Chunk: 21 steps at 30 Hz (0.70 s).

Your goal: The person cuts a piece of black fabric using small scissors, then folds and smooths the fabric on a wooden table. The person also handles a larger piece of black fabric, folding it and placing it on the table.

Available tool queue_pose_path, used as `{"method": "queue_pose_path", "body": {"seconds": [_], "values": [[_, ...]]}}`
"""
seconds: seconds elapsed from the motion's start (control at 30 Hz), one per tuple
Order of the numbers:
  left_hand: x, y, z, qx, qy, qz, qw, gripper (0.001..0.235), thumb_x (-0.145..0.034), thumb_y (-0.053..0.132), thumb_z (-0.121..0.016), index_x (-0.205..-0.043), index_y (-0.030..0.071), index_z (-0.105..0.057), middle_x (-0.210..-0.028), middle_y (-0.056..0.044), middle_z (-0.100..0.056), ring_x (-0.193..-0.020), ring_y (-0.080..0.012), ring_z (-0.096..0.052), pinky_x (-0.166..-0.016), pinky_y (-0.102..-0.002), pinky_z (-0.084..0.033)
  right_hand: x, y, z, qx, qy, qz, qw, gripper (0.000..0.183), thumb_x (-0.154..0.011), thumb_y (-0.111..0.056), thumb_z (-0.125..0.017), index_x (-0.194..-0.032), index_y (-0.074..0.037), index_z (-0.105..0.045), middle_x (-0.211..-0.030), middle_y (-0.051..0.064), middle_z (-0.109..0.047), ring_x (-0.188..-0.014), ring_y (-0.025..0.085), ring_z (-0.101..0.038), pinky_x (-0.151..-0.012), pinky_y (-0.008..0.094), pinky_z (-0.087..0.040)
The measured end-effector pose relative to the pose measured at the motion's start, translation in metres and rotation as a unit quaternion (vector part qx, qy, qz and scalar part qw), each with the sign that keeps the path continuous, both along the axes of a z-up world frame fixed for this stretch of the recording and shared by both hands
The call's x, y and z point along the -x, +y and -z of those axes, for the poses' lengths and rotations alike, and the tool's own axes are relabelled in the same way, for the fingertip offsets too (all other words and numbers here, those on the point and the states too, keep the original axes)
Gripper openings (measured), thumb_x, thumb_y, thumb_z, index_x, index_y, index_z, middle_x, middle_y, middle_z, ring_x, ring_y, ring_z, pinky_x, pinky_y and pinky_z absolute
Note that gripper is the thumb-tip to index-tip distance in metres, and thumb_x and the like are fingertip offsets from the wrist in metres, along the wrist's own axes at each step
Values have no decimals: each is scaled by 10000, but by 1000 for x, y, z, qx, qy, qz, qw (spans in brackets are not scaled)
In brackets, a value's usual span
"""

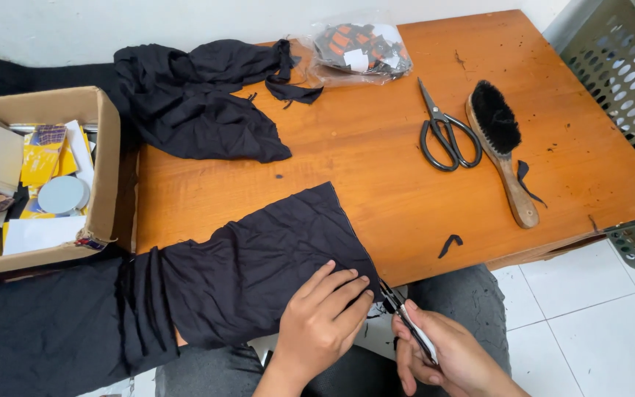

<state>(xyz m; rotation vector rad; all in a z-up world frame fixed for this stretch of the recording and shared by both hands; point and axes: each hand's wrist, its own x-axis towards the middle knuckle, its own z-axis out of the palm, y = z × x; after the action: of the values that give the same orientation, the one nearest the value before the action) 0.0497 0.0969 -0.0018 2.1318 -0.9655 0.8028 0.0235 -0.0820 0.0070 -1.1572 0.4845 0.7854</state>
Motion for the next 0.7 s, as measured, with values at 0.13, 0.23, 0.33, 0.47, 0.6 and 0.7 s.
{"method": "queue_pose_path", "body": {"seconds": [0.13,0.23,0.33,0.47,0.6,0.7], "values": [[1,0,0,-9,1,8,1000,71,-817,73,-588,-836,22,-634,-913,-108,-619,-884,-252,-588,-860,-409,-450,1,2,6,-13,-14,-6,1000,472,-895,-384,-297,-664,13,-408,-422,302,-527,-242,154,-209,-265,225,-145],[1,-2,1,-9,-8,-2,1000,49,-813,81,-597,-805,47,-632,-915,-96,-618,-873,-244,-587,-847,-418,-455,2,5,9,35,-23,-10,999,459,-894,-384,-312,-650,-3,-391,-369,261,-475,-260,169,-202,-299,257,-122],[0,-5,2,-6,-18,-4,1000,55,-821,82,-589,-804,48,-628,-919,-100,-617,-865,-249,-592,-830,-411,-468,2,4,17,44,-51,-20,998,467,-902,-404,-291,-663,-17,-399,-331,164,-391,-267,178,-271,-300,251,-153],[0,-7,0,4,-13,0,1000,68,-829,65,-564,-799,40,-619,-909,-106,-617,-854,-253,-594,-812,-406,-478,2,4,20,40,-61,2,997,464,-914,-404,-278,-659,-28,-377,-328,117,-288,-309,181,-200,-356,276,-210],[1,-8,-1,3,-8,-13,1000,38,-819,61,-582,-806,54,-616,-910,-94,-615,-857,-242,-592,-808,-397,-483,3,1,25,3,-43,19,999,455,-924,-400,-284,-663,-33,-352,-336,108,-257,-312,163,-144,-332,266,-146],[1,-9,-1,0,-9,-15,1000,37,-817,46,-584,-802,46,-618,-920,-108,-617,-846,-253,-593,-790,-406,-492,2,0,27,-11,-38,26,999,468,-929,-408,-270,-658,-35,-349,-337,98,-246,-322,155,-125,-335,264,-147]]}}
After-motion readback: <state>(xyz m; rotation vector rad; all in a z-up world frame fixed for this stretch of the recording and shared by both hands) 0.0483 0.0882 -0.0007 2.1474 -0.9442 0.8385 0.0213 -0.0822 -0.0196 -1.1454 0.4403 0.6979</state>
